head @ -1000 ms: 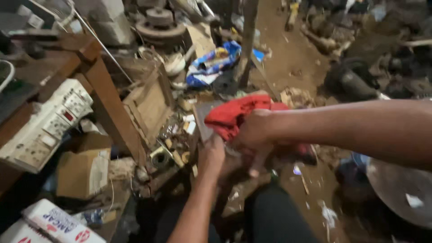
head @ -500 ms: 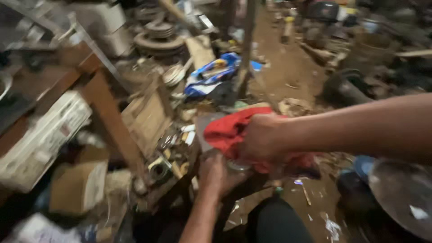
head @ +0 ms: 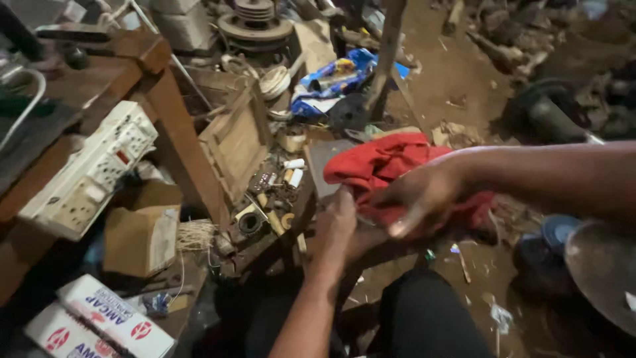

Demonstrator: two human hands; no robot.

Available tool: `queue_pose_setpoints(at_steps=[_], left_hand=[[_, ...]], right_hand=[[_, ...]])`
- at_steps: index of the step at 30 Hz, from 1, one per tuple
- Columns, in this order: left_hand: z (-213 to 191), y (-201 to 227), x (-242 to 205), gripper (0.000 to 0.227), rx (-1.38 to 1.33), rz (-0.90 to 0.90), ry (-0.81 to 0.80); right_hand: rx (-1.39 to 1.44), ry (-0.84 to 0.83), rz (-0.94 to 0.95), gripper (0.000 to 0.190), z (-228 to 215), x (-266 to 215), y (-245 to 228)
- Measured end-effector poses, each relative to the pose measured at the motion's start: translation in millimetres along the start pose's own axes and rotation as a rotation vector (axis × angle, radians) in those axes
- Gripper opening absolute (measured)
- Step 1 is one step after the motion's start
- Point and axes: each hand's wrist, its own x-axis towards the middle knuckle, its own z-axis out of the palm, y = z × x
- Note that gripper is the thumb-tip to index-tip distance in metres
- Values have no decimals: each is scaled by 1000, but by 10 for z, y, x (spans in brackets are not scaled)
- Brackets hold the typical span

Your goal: The person cleans a cylindrical metal part with a red cloth and uses a screwdriver to scrape its surface. The person repeatedly wipes and scrapes the part while holding it on a cluttered workbench.

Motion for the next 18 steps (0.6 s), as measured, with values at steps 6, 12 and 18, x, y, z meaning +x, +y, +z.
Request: queue_pose_setpoints(at_steps=[6, 12, 18], left_hand=[[170, -235, 25, 61, 2, -30, -11], [467, -635, 202, 32, 99, -138, -4], [148, -262, 96, 77, -51, 122, 89]], right_hand=[[319, 92, 399, 95, 155, 7, -237], [-497, 95, -74, 113, 57, -361, -595], [-541, -159, 122, 97, -63, -54, -660]])
